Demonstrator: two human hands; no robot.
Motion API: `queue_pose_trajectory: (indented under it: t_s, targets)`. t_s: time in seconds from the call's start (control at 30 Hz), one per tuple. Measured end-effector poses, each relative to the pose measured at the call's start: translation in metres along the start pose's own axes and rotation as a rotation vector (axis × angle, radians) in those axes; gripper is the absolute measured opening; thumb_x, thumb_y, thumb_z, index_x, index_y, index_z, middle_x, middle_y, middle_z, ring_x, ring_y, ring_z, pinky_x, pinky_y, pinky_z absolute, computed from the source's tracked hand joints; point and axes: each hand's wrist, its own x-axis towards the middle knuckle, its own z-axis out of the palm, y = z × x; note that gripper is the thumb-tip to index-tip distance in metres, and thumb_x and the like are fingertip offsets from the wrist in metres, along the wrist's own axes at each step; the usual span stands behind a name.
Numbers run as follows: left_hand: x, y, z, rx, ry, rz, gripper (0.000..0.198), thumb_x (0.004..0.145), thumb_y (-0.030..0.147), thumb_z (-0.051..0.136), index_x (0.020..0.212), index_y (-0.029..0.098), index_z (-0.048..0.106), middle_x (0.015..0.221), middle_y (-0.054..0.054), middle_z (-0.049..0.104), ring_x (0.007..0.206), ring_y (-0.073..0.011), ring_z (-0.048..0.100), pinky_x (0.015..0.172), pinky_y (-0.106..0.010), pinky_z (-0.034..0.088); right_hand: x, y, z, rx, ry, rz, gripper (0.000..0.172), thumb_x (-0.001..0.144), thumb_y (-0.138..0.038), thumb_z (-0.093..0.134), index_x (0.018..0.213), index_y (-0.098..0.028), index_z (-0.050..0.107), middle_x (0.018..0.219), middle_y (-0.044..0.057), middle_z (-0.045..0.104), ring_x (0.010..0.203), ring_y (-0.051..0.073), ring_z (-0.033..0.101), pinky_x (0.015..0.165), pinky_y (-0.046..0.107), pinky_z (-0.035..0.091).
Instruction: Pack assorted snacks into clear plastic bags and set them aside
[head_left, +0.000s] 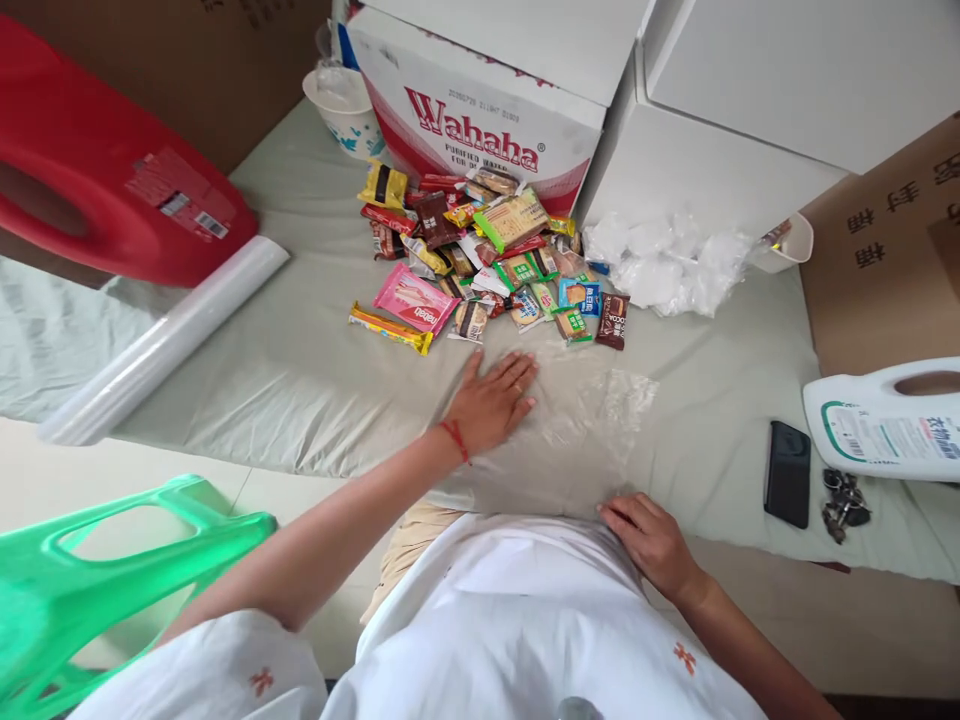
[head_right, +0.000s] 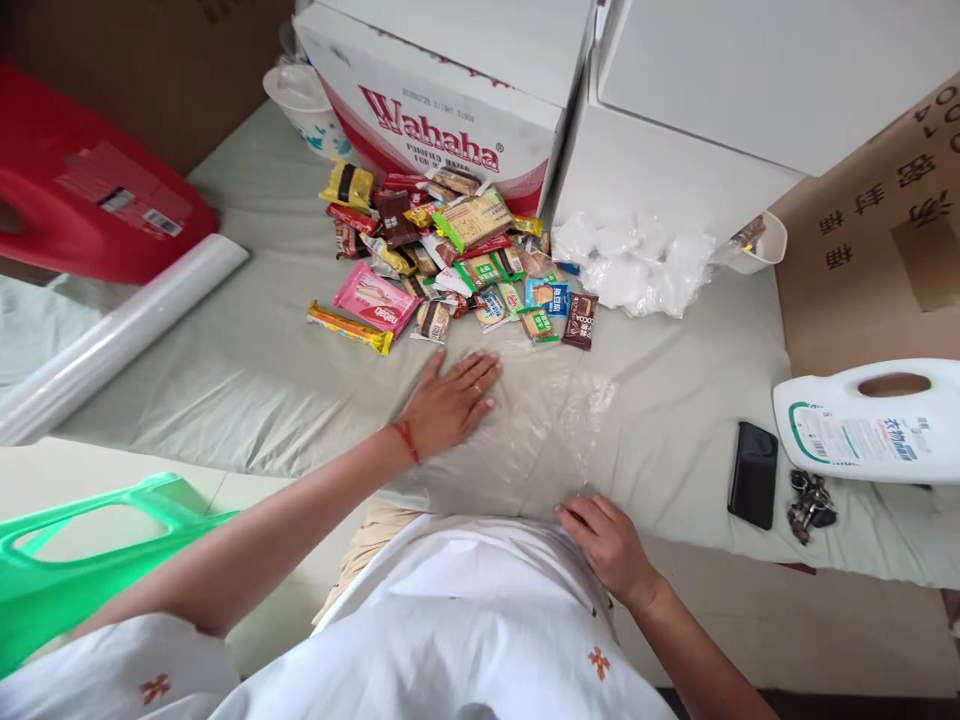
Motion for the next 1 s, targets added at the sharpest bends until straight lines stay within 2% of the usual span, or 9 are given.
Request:
queue_pose_trajectory:
  t_s: [0.1, 0.23, 0.3, 0.4, 0.53, 0.6, 0.73, 0.83, 1.0]
  targets:
    - [-0.026, 0.007, 0.003, 0.053, 0.048, -0.134, 0.061, 0.105, 0.047, 0.032, 0.160, 0.021, 0.036, 0.166, -0.013, 0.035, 0.155, -0.0320, 0.031, 0.125, -0.069, -0.001, 0.004, 0.002, -0.019, 0.086, 0.061, 0.104, 0.036, 0.096, -0.012, 0.054, 0.122, -0.029, 0.070, 0.100, 0.007, 0.073, 0.083, 0.021, 0.071, 0.068, 0.036, 0.061]
    - [-0.036, 0.021, 0.000, 0.093, 0.060, -0.273, 0.061, 0.105, 0.046, 0.029, 0.160, 0.020, 0.035, 0.167, -0.014, 0.032, 0.155, -0.0334, 0.030, 0.122, -0.074, -0.002, 0.062, 0.009, -0.022, 0.012, 0.249, 0.173, 0.042, 0.099, -0.016, 0.049, 0.136, -0.028, 0.063, 0.122, 0.012, 0.070, 0.111, 0.026, 0.068, 0.091, 0.045, 0.059]
    - [-0.038, 0.018, -0.002, 0.100, 0.079, -0.317, 0.060, 0.105, 0.046, 0.029, 0.160, 0.021, 0.036, 0.166, -0.014, 0.033, 0.155, -0.0346, 0.032, 0.121, -0.076, 0.000, 0.093, 0.018, -0.011, -0.065, 0.150, 0.126, 0.046, 0.101, -0.023, 0.050, 0.146, -0.025, 0.056, 0.140, 0.015, 0.063, 0.128, 0.029, 0.060, 0.105, 0.052, 0.051]
    - [-0.046, 0.002, -0.006, 0.094, 0.116, -0.362, 0.058, 0.106, 0.044, 0.028, 0.160, 0.023, 0.035, 0.165, -0.014, 0.036, 0.152, -0.0337, 0.036, 0.121, -0.076, -0.001, 0.126, 0.040, 0.005, -0.129, -0.081, 0.087, 0.045, 0.102, -0.031, 0.052, 0.145, -0.020, 0.058, 0.152, 0.017, 0.054, 0.139, 0.031, 0.051, 0.111, 0.055, 0.046]
    - [-0.058, -0.017, -0.011, 0.070, 0.115, -0.317, 0.057, 0.107, 0.043, 0.027, 0.161, 0.025, 0.033, 0.164, -0.013, 0.037, 0.152, -0.0298, 0.038, 0.124, -0.071, -0.002, 0.182, 0.071, -0.010, -0.113, -0.203, 0.080, 0.031, 0.103, -0.028, 0.048, 0.112, -0.019, 0.076, 0.117, 0.012, 0.075, 0.107, 0.025, 0.067, 0.094, 0.043, 0.055]
    - [-0.061, -0.020, -0.012, 0.067, 0.115, -0.311, 0.057, 0.107, 0.042, 0.028, 0.161, 0.025, 0.033, 0.164, -0.013, 0.037, 0.152, -0.0293, 0.037, 0.124, -0.070, -0.001, 0.233, 0.082, -0.024, -0.200, -0.147, 0.090, 0.029, 0.102, -0.026, 0.048, 0.107, -0.019, 0.076, 0.105, 0.010, 0.075, 0.101, 0.027, 0.066, 0.090, 0.043, 0.055]
    - [-0.061, -0.018, -0.012, 0.070, 0.111, -0.320, 0.056, 0.108, 0.041, 0.028, 0.161, 0.025, 0.033, 0.164, -0.012, 0.038, 0.152, -0.0289, 0.038, 0.125, -0.069, -0.001, 0.362, 0.103, -0.035, -0.333, -0.008, 0.040, 0.043, 0.097, -0.018, 0.050, 0.139, -0.018, 0.059, 0.140, 0.013, 0.061, 0.128, 0.032, 0.053, 0.104, 0.048, 0.049]
    - [-0.061, -0.018, -0.012, 0.067, 0.107, -0.322, 0.056, 0.108, 0.041, 0.028, 0.161, 0.025, 0.035, 0.163, -0.012, 0.039, 0.152, -0.0289, 0.038, 0.126, -0.068, 0.001, 0.430, 0.115, -0.031, -0.379, -0.125, -0.061, 0.058, 0.093, -0.017, 0.054, 0.151, -0.017, 0.046, 0.153, 0.012, 0.048, 0.135, 0.032, 0.048, 0.108, 0.047, 0.045]
    - [-0.062, -0.021, -0.012, 0.047, 0.128, -0.322, 0.056, 0.107, 0.042, 0.032, 0.160, 0.024, 0.037, 0.163, -0.011, 0.039, 0.152, -0.0289, 0.038, 0.127, -0.067, 0.002, 0.458, 0.124, -0.030, -0.510, -0.345, -0.034, 0.069, 0.083, -0.023, 0.072, 0.148, -0.021, 0.050, 0.135, 0.014, 0.053, 0.118, 0.035, 0.057, 0.097, 0.047, 0.049]
